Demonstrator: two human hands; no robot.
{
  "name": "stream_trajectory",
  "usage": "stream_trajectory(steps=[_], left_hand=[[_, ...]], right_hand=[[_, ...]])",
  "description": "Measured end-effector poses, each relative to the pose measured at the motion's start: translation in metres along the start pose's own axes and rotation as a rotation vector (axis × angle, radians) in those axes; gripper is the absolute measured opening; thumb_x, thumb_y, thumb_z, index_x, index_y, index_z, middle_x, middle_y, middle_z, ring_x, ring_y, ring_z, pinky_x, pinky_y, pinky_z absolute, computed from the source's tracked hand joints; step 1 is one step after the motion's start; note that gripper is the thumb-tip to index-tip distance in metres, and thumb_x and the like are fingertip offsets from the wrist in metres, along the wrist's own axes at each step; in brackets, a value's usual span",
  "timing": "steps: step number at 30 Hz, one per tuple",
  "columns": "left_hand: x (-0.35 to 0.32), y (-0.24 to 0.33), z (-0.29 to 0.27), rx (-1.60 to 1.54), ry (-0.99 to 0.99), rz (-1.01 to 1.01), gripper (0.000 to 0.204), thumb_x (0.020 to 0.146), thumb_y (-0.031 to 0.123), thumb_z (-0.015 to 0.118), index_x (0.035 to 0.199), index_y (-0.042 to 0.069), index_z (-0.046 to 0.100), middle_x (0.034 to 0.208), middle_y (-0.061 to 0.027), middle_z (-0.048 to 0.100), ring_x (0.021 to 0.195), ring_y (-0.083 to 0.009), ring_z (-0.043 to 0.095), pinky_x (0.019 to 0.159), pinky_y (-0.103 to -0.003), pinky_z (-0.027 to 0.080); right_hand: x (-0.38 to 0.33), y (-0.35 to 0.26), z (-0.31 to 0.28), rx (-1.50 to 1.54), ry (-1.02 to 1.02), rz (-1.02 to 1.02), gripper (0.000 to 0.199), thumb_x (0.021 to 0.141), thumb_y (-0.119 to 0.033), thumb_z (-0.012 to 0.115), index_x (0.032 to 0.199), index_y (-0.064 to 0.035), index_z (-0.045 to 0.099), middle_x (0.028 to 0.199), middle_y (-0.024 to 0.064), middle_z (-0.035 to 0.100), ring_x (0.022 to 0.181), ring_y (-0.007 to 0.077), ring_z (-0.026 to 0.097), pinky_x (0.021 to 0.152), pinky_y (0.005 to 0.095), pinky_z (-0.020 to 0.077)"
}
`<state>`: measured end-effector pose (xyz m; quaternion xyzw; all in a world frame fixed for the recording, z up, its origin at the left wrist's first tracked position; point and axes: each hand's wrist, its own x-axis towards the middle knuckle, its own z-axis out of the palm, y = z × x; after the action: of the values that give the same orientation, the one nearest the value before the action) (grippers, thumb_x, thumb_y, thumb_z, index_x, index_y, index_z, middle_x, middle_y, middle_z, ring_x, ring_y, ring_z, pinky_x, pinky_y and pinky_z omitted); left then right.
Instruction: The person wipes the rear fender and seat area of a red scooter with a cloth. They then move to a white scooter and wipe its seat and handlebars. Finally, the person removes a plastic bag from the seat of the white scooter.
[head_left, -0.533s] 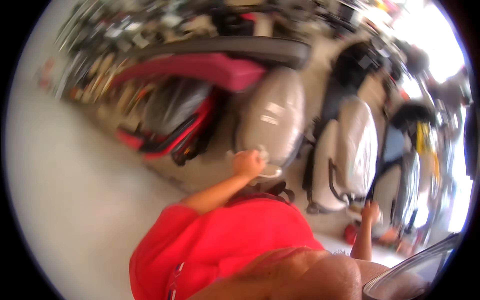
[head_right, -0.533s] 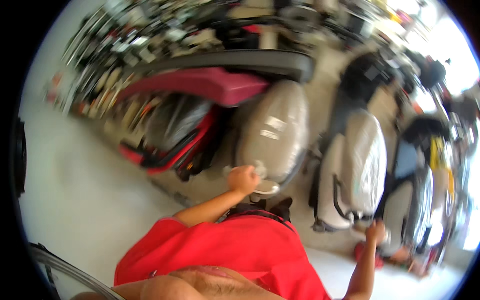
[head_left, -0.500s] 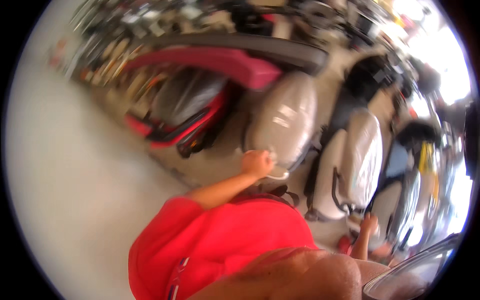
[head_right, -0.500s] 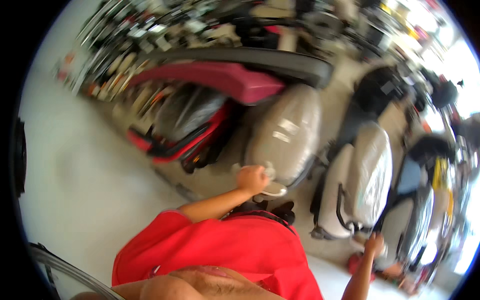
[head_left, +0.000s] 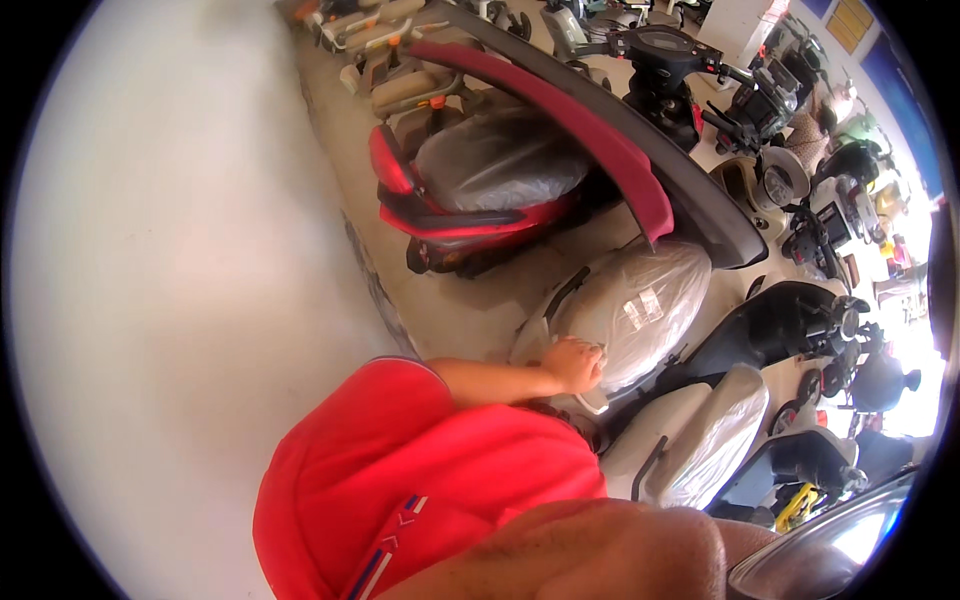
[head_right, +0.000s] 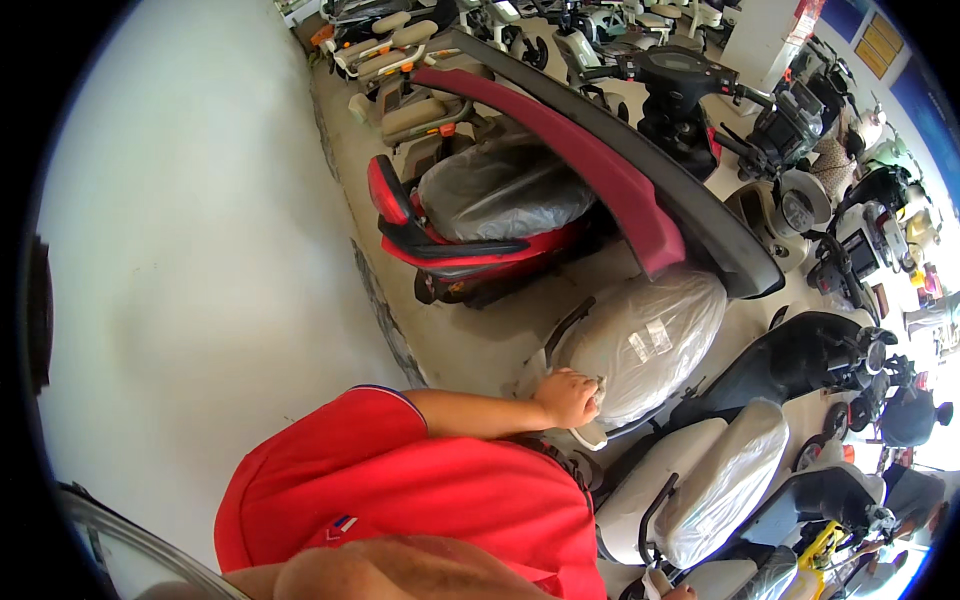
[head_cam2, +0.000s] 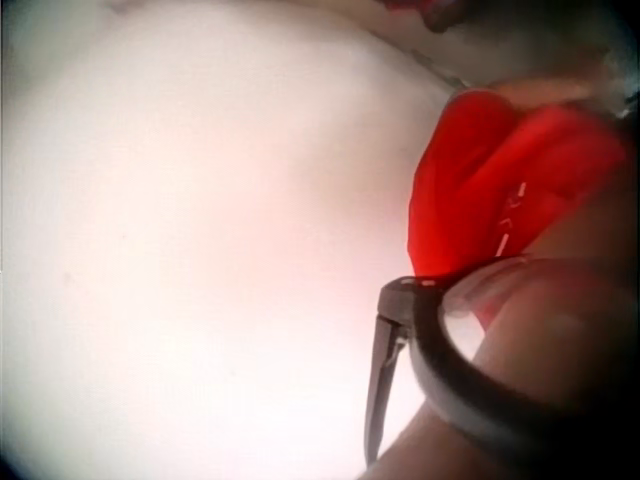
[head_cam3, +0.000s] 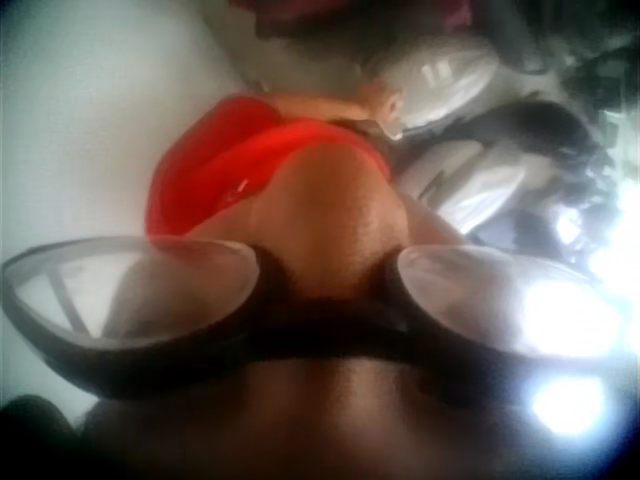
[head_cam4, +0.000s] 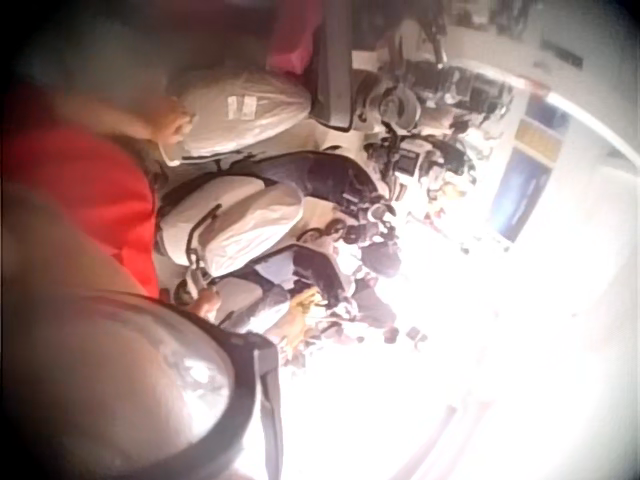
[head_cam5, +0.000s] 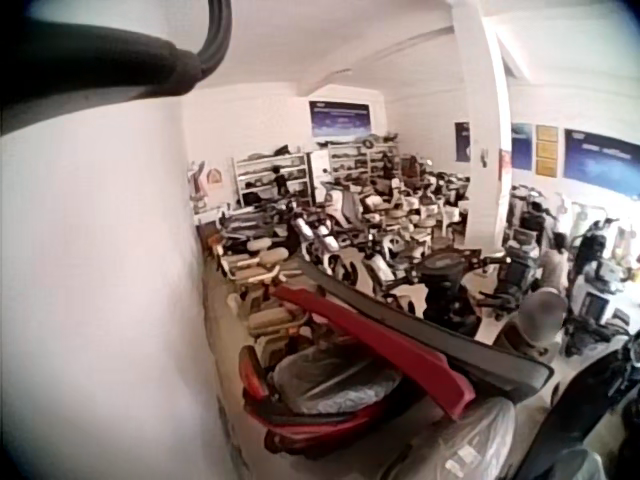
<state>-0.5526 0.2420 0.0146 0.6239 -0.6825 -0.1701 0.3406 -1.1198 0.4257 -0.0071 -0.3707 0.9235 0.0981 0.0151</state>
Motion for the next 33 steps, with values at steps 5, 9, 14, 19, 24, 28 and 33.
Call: stream_trajectory(steps=[5, 9, 14, 19, 24, 28, 33], left_hand=[[0.000, -0.003, 0.005, 0.042, 0.017, -0.018, 0.015, 0.070, 0.021, 0.059, 0.069, 0.005, 0.059, 0.068, -0.0149, 0.064, 0.066, -0.0338, 0.063, 0.068, -0.045, 0.049], [0.007, 0.009, -0.016, 0.026, 0.009, -0.004, 0.016, 0.070, 0.021, 0.060, 0.069, 0.005, 0.059, 0.069, -0.0152, 0.064, 0.067, -0.0344, 0.063, 0.068, -0.046, 0.049], [0.003, 0.006, -0.016, 0.060, 0.014, 0.004, 0.017, 0.070, 0.023, 0.060, 0.069, 0.006, 0.059, 0.070, -0.0145, 0.064, 0.069, -0.0337, 0.063, 0.071, -0.045, 0.048], [0.001, -0.015, 0.014, 0.114, 0.013, -0.002, 0.018, 0.070, 0.024, 0.059, 0.069, 0.007, 0.058, 0.071, -0.0140, 0.064, 0.071, -0.0327, 0.063, 0.074, -0.045, 0.048], [-0.012, -0.048, 0.044, 0.230, -0.076, 0.114, 0.016, 0.070, 0.023, 0.059, 0.067, 0.007, 0.057, 0.068, -0.0137, 0.063, 0.068, -0.0336, 0.062, 0.069, -0.046, 0.047], [-0.003, -0.012, 0.005, 0.157, 0.062, 0.028, 0.015, 0.069, 0.022, 0.060, 0.066, 0.007, 0.057, 0.066, -0.0135, 0.062, 0.066, -0.0349, 0.061, 0.065, -0.047, 0.047], [0.001, -0.015, 0.010, 0.205, 0.029, 0.047, 0.014, 0.071, 0.023, 0.061, 0.067, 0.009, 0.057, 0.067, -0.0146, 0.061, 0.066, -0.0365, 0.059, 0.063, -0.049, 0.046]], right_hand=[[-0.008, -0.010, -0.004, 0.051, 0.021, -0.003, 0.040, 0.082, -0.034, 0.058, 0.106, -0.0029, 0.064, 0.099, 0.0206, 0.067, 0.085, 0.0359, 0.066, 0.076, 0.0473, 0.0512], [-0.019, -0.005, -0.007, 0.106, 0.035, 0.006, 0.037, 0.081, -0.030, 0.055, 0.099, -0.0001, 0.067, 0.096, 0.0220, 0.068, 0.084, 0.0390, 0.066, 0.077, 0.0494, 0.0497], [-0.016, -0.007, -0.018, 0.120, -0.014, -0.067, 0.034, 0.080, -0.025, 0.051, 0.090, 0.0023, 0.070, 0.092, 0.0234, 0.068, 0.084, 0.0420, 0.065, 0.078, 0.0516, 0.0478], [-0.028, -0.013, -0.027, 0.146, 0.017, -0.129, 0.032, 0.080, -0.023, 0.050, 0.086, 0.0016, 0.070, 0.092, 0.0232, 0.067, 0.086, 0.0413, 0.063, 0.080, 0.0512, 0.0464], [-0.029, -0.015, -0.026, 0.185, 0.011, -0.158, 0.031, 0.081, -0.021, 0.049, 0.087, 0.0007, 0.070, 0.094, 0.0226, 0.068, 0.089, 0.0404, 0.063, 0.081, 0.0502, 0.0465], [-0.048, -0.041, -0.064, 0.158, -0.084, -0.065, 0.032, 0.081, -0.022, 0.049, 0.089, 0.0015, 0.070, 0.096, 0.0222, 0.067, 0.091, 0.0398, 0.063, 0.083, 0.0493, 0.0466], [-0.049, -0.018, -0.049, 0.087, -0.131, -0.121, 0.039, 0.090, -0.040, 0.050, 0.103, -0.0063, 0.067, 0.105, 0.0198, 0.065, 0.096, 0.0406, 0.060, 0.082, 0.0522, 0.0454]])
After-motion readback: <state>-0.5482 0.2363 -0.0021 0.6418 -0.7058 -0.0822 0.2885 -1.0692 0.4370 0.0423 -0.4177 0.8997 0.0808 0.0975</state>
